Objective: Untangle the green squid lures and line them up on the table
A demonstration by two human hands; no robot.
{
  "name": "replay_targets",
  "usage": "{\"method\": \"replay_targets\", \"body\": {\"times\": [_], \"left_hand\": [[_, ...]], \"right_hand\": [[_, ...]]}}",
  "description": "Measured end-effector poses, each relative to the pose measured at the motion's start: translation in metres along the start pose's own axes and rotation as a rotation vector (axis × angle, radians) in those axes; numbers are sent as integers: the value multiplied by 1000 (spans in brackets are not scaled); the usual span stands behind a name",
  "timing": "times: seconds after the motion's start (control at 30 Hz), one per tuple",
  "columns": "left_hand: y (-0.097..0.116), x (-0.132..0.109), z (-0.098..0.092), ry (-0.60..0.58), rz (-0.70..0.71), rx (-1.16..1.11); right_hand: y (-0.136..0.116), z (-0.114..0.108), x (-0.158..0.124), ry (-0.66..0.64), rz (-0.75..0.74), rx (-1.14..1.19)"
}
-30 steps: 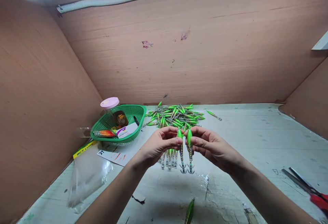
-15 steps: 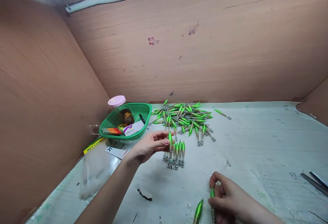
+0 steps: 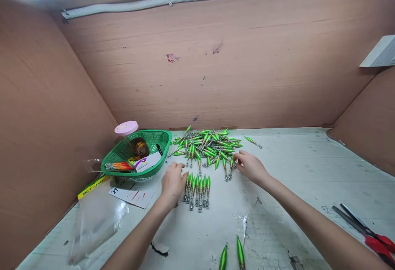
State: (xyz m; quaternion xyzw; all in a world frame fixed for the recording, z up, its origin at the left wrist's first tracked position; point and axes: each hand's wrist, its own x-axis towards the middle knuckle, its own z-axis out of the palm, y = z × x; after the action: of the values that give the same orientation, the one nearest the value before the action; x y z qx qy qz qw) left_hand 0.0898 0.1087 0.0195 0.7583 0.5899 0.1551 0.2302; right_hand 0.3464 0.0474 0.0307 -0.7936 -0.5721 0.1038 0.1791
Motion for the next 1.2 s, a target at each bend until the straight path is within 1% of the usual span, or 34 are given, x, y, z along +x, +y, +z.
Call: {"method": "replay_targets", "body": {"times": [0.07, 0.13, 0.2, 0.27, 0.37, 0.47, 0.57, 0.7, 0.8, 0.9, 1.03, 1.1, 1.2], "left_hand": [[28, 2, 15, -20, 119, 2], [58, 9, 34, -62, 182, -8], [84, 19, 52, -80, 167, -1], [104, 27, 66, -87, 107, 22], [119, 33, 76, -91, 23, 43], [122, 35, 79, -87, -21, 31], [116, 39, 79, -91, -53, 3], [108, 51, 72, -125, -88, -20], [109, 57, 65, -163, -87, -22], [117, 60, 59, -205, -66, -14], [128, 65, 51, -213, -42, -53], [129, 70, 46, -229, -51, -100], [124, 77, 39, -257, -79, -181]], "right_hand": [[-2, 3, 8, -2, 80, -30], [-3, 9, 12, -4, 184, -36], [-3, 14, 15, -20, 261, -10], [-2, 19, 19, -46, 308, 40], [-1, 25, 22, -89, 351, 139], [1, 28, 23, -98, 373, 240], [4, 28, 22, -77, 363, 334], [8, 26, 21, -57, 362, 471], [10, 23, 19, -50, 383, 594], [12, 14, 12, -45, 380, 720], [17, -5, -4, -34, 372, 854], [22, -15, -13, -21, 375, 902], [30, -25, -26, -6, 380, 949]]}}
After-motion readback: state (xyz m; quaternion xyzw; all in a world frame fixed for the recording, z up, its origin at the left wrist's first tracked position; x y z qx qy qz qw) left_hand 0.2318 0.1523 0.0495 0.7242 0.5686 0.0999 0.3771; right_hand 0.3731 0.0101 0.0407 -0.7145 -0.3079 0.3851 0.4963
